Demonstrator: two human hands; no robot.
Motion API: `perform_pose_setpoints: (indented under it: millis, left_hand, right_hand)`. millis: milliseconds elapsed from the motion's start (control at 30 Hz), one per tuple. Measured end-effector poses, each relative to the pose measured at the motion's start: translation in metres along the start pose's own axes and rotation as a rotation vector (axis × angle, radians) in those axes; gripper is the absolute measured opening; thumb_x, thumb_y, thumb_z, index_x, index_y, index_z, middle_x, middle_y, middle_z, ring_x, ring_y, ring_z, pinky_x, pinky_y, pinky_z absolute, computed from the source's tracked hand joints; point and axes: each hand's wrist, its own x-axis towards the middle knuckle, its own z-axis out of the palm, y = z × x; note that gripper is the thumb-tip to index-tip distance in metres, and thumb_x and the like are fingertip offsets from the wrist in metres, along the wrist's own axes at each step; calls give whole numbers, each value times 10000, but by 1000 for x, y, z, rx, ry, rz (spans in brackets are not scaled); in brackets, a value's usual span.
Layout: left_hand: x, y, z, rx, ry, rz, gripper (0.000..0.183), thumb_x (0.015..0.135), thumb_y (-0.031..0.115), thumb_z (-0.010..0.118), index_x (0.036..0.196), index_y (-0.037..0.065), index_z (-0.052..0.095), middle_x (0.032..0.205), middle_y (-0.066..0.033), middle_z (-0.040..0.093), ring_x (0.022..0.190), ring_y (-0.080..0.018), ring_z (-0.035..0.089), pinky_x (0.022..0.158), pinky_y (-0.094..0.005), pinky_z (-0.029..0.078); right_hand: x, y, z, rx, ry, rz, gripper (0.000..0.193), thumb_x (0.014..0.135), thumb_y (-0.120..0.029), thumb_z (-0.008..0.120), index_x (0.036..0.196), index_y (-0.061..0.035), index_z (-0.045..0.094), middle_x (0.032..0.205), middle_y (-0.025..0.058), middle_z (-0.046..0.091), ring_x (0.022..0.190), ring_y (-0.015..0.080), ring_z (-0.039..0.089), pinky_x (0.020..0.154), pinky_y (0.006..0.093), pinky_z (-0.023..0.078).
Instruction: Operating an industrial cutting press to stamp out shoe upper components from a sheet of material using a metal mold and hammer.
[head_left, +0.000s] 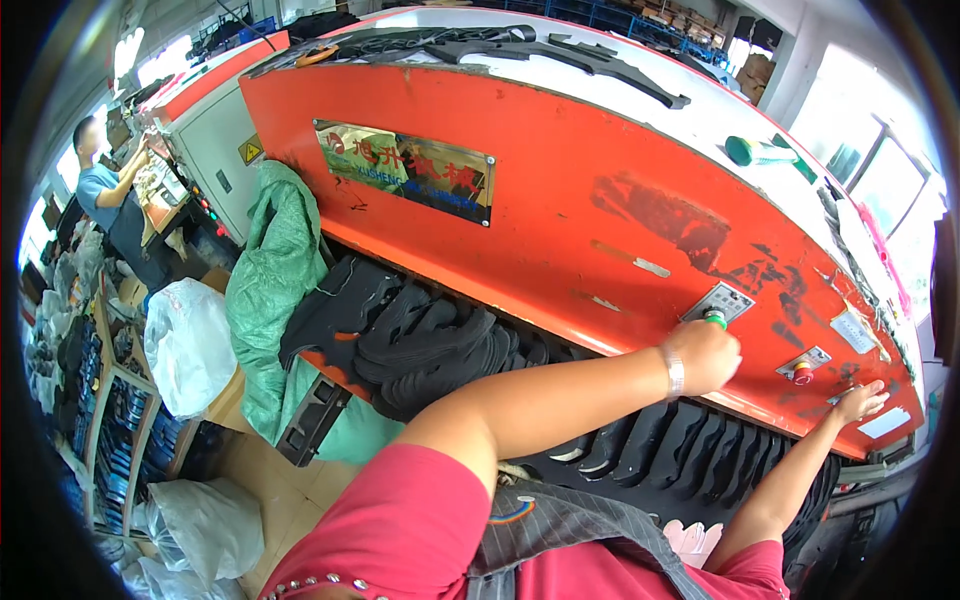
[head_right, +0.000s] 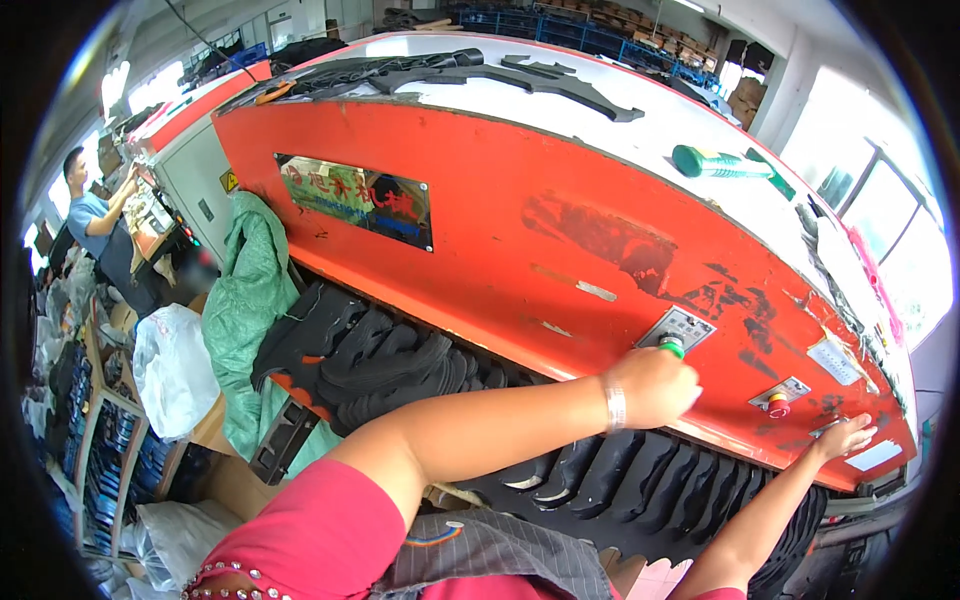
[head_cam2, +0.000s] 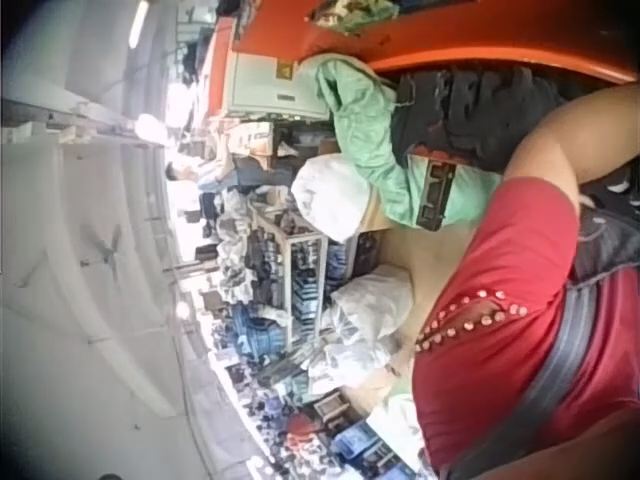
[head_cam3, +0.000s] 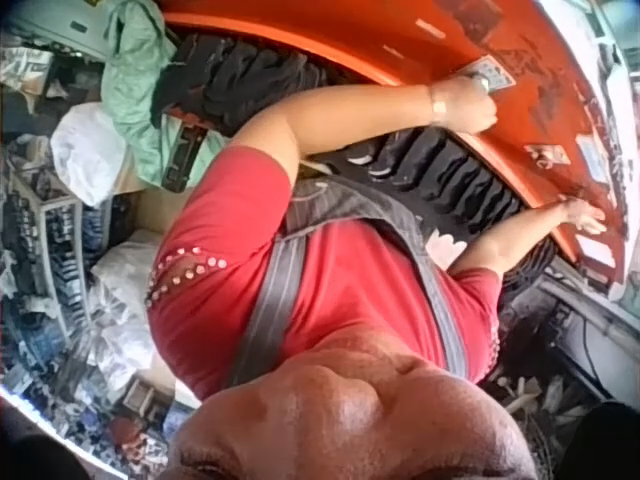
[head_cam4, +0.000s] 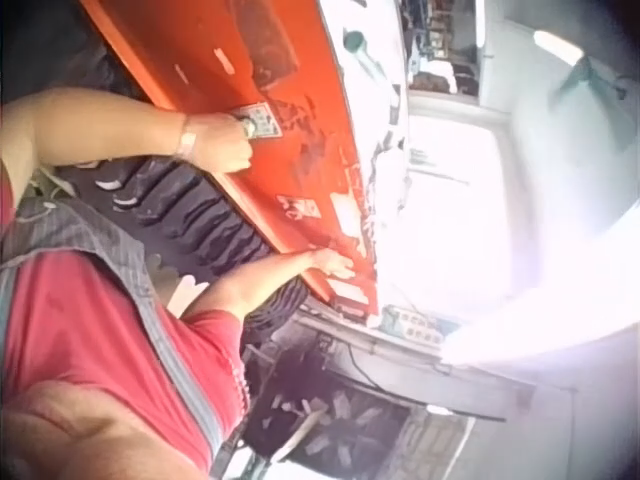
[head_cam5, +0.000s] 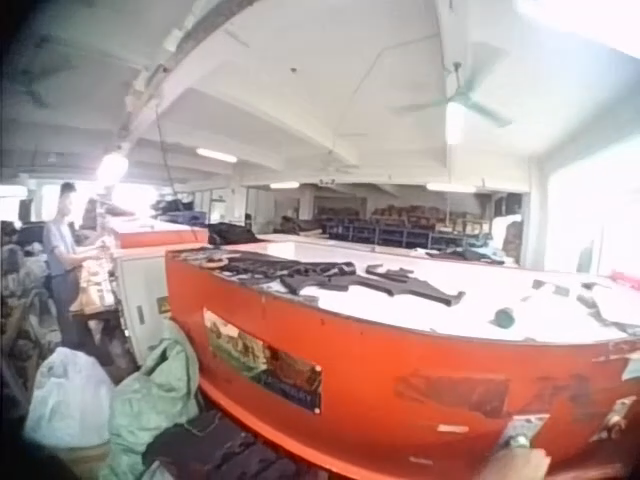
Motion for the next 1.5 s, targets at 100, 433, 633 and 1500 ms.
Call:
perform_pose_setpoints:
  millis: [100, 433, 633, 1500]
  left_hand:
    - [-61, -15, 3, -141, 28, -141, 300, 895, 250, 493, 724, 32, 608, 734, -162, 625, 746, -363, 619, 684, -478, 499]
    - [-230, 13, -23, 53, -346, -657, 386, 914, 428, 503, 905, 53, 592, 873, -183, 628, 850, -377, 638, 747, -463, 522]
    - [-245, 14, -8, 231, -183, -648, 368, 902, 412, 506, 985, 56, 550, 848, -209, 648, 806, -344, 653, 710, -422, 535]
    - [-391, -4, -112, 240, 178, -535, 505, 801, 317, 670, 1189, 22, 535, 1091, -140, 602, 982, -335, 570, 895, -417, 461]
  right_hand:
    - [-25, 21, -36, 119, -160, -337, 552, 995, -338, 427, 1383, 49, 365, 1440, 232, 353, 1329, 321, 351, 1091, 444, 271]
    - [-285, -196, -225, 667, -1825, -782, 562, 629, -426, 805, 989, -18, 665, 894, 142, 641, 850, 320, 601, 781, 392, 492]
    - [-336, -215, -250, 248, -1679, -1042, 442, 546, -423, 814, 692, -42, 643, 727, 110, 640, 793, 268, 570, 753, 353, 486]
    - [-420, -331, -251, 705, -1789, -810, 223, 786, -110, 676, 988, -20, 644, 953, 149, 643, 928, 343, 589, 814, 416, 479]
